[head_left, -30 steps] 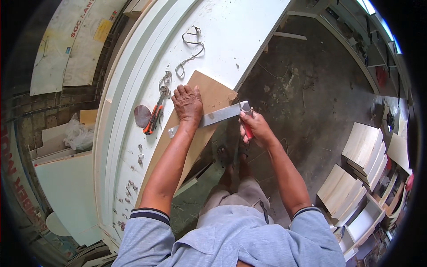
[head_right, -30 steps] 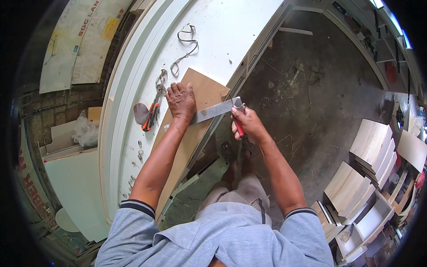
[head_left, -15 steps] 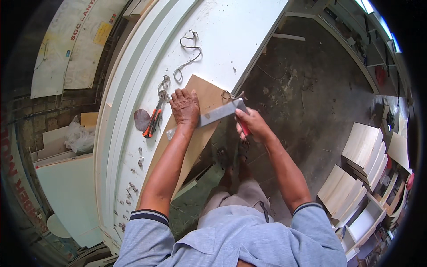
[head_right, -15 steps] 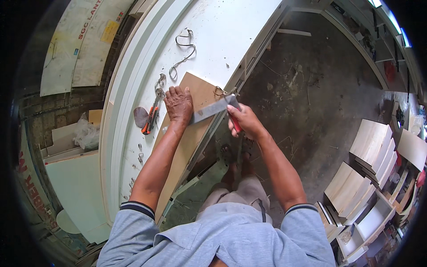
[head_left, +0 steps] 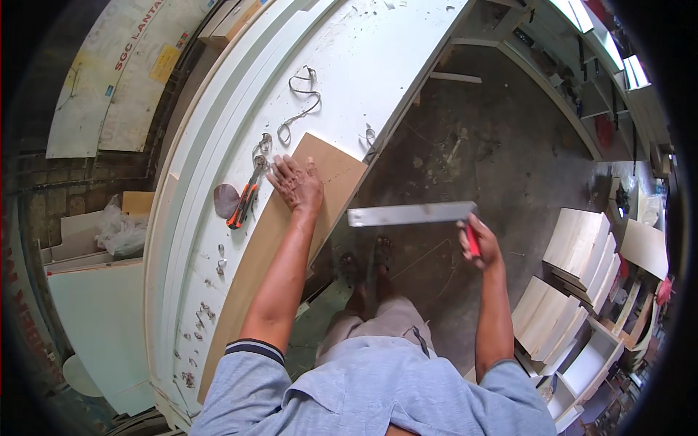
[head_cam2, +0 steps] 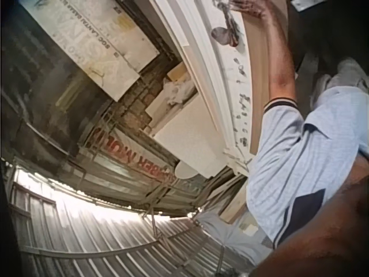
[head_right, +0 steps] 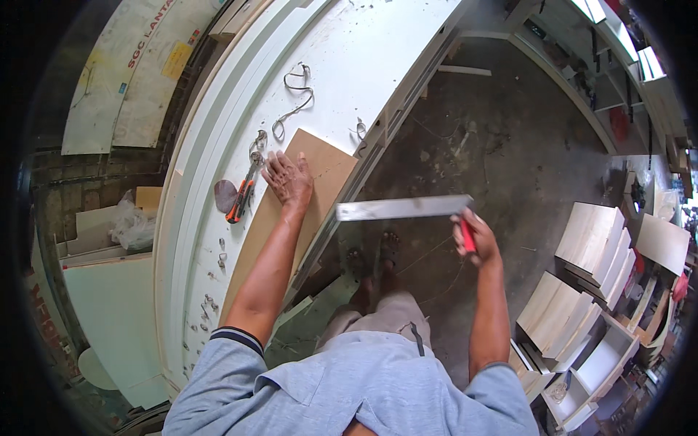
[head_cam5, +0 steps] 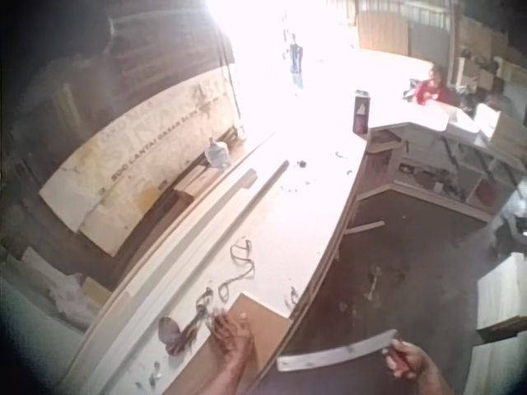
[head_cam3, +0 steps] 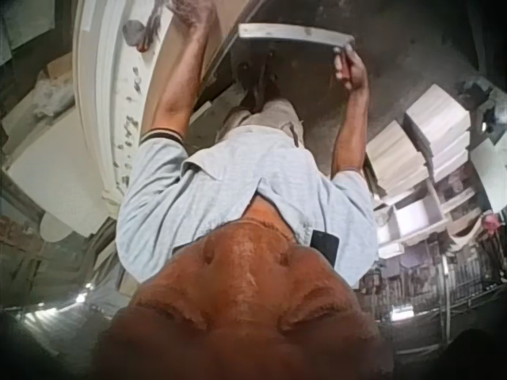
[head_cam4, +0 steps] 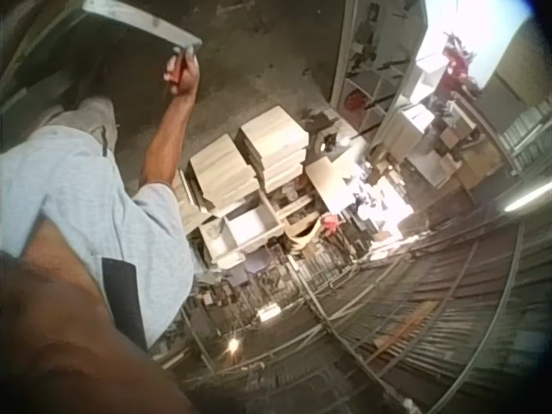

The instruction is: The person places wooden boards on a workbench and scrapes their edges using a metal ruler, repeatedly repositioning and turning the boards.

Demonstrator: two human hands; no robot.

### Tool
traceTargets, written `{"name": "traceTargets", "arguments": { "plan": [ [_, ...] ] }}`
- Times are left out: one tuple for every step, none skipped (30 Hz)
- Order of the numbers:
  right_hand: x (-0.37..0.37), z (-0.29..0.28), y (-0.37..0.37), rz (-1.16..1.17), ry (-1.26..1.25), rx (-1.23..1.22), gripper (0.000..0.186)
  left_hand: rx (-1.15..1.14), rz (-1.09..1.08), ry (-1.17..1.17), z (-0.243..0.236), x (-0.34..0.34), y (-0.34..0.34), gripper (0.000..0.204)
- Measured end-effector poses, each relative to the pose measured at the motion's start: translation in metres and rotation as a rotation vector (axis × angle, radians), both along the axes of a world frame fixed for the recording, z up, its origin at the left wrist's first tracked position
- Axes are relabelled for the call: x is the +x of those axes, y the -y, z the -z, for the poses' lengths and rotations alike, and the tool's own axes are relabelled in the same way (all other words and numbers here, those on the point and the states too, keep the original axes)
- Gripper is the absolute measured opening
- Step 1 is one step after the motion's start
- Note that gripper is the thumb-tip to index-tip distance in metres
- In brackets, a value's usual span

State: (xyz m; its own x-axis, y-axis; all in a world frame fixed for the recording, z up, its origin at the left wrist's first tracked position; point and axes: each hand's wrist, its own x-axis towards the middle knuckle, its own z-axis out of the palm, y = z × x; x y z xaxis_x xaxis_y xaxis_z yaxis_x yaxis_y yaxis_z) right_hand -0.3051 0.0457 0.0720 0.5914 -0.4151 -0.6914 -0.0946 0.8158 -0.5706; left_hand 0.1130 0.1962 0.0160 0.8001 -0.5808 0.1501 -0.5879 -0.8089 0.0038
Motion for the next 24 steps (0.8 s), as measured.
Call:
{"name": "traceTargets", "arguments": {
  "plan": [
    [-0.036, -0.005, -0.005, 0.065, 0.029, -0.015, 0.045, -0.097, -0.033, 0.21, 0.011, -0.007, -0.002, 0.07],
    [-0.065, -0.017, -0.014, 0.214, 0.045, 0.032, 0.05, -0.182, -0.03, -0.049, 0.01, -0.026, 0.001, 0.08],
    [-0.09, -0.028, -0.022, 0.308, 0.039, -0.045, 0.05, -0.255, 0.068, -0.087, 0.008, -0.048, 0.007, 0.077],
    [-0.107, -0.037, -0.027, 0.401, 0.035, -0.123, 0.05, -0.329, 0.166, -0.124, 0.005, -0.071, 0.015, 0.074],
    [-0.112, -0.049, -0.028, 0.387, 0.033, -0.128, 0.05, -0.31, 0.316, -0.206, 0.0, -0.097, 0.022, 0.07],
    [-0.109, -0.063, -0.031, 0.526, -0.008, -0.194, 0.049, -0.287, 0.466, -0.287, -0.008, -0.118, 0.028, 0.067],
    [-0.109, -0.072, -0.033, 0.669, -0.048, -0.262, 0.048, -0.165, 0.706, -0.566, -0.026, -0.131, 0.036, 0.06],
    [-0.114, -0.07, -0.027, 0.543, 0.082, -0.379, 0.043, -0.233, 0.878, -0.431, -0.018, -0.152, 0.031, 0.056],
    [-0.099, -0.083, -0.026, 0.529, 0.084, -0.379, 0.043, -0.298, 0.967, -0.517, -0.022, -0.17, 0.028, 0.055],
    [-0.07, -0.102, -0.026, 0.462, -0.004, -0.509, 0.041, -0.353, 0.978, -0.517, -0.03, -0.183, 0.019, 0.055],
    [-0.042, -0.112, -0.025, 0.389, -0.083, -0.638, 0.042, -0.407, 0.985, -0.511, -0.041, -0.188, 0.013, 0.054],
    [-0.028, -0.11, -0.021, 0.307, -0.131, -0.773, 0.045, -0.411, 0.965, -0.507, -0.054, -0.185, 0.007, 0.054],
    [-0.015, -0.11, -0.018, 0.221, -0.177, -0.903, 0.052, -0.495, 0.818, -0.511, -0.069, -0.176, -0.005, 0.053],
    [0.011, -0.115, -0.02, 0.137, -0.216, -1.066, 0.054, -0.574, 0.668, -0.509, -0.078, -0.165, -0.021, 0.051],
    [0.044, -0.12, -0.028, 0.052, -0.238, -1.226, 0.056, -0.653, 0.486, -0.426, -0.08, -0.143, -0.04, 0.045],
    [0.073, -0.122, -0.042, -0.058, -0.237, -1.261, 0.059, -0.691, 0.334, -0.302, -0.069, -0.115, -0.067, 0.038],
    [0.089, -0.147, -0.056, -0.155, -0.278, -1.362, 0.063, -0.803, 0.194, -0.235, -0.082, -0.093, -0.084, 0.021],
    [0.116, -0.133, -0.064, -0.35, -0.255, -1.503, 0.065, -0.801, 0.14, 0.036, -0.027, -0.042, -0.138, 0.012],
    [0.141, -0.102, -0.072, -0.44, -0.106, -1.718, 0.066, -0.327, -0.064, 0.23, 0.02, -0.005, -0.207, 0.02],
    [0.137, -0.072, -0.073, -0.559, -0.159, -1.776, 0.074, -0.537, -0.331, -0.034, 0.002, -0.021, -0.185, 0.014],
    [0.161, -0.07, -0.093, -0.738, -0.141, -1.776, 0.082, -0.486, -0.331, 0.241, 0.013, 0.001, -0.232, 0.021],
    [0.171, -0.049, -0.106, -0.808, -0.083, -1.767, 0.083, -0.479, -0.363, 0.24, 0.014, -0.004, -0.238, 0.024],
    [0.173, -0.031, -0.109, -0.885, -0.044, -1.75, 0.085, -0.471, -0.389, 0.22, 0.012, -0.011, -0.232, 0.027],
    [0.178, -0.02, -0.11, -0.895, -0.056, -1.763, 0.085, -0.487, -0.395, 0.21, 0.009, -0.014, -0.223, 0.027]
  ]
}}
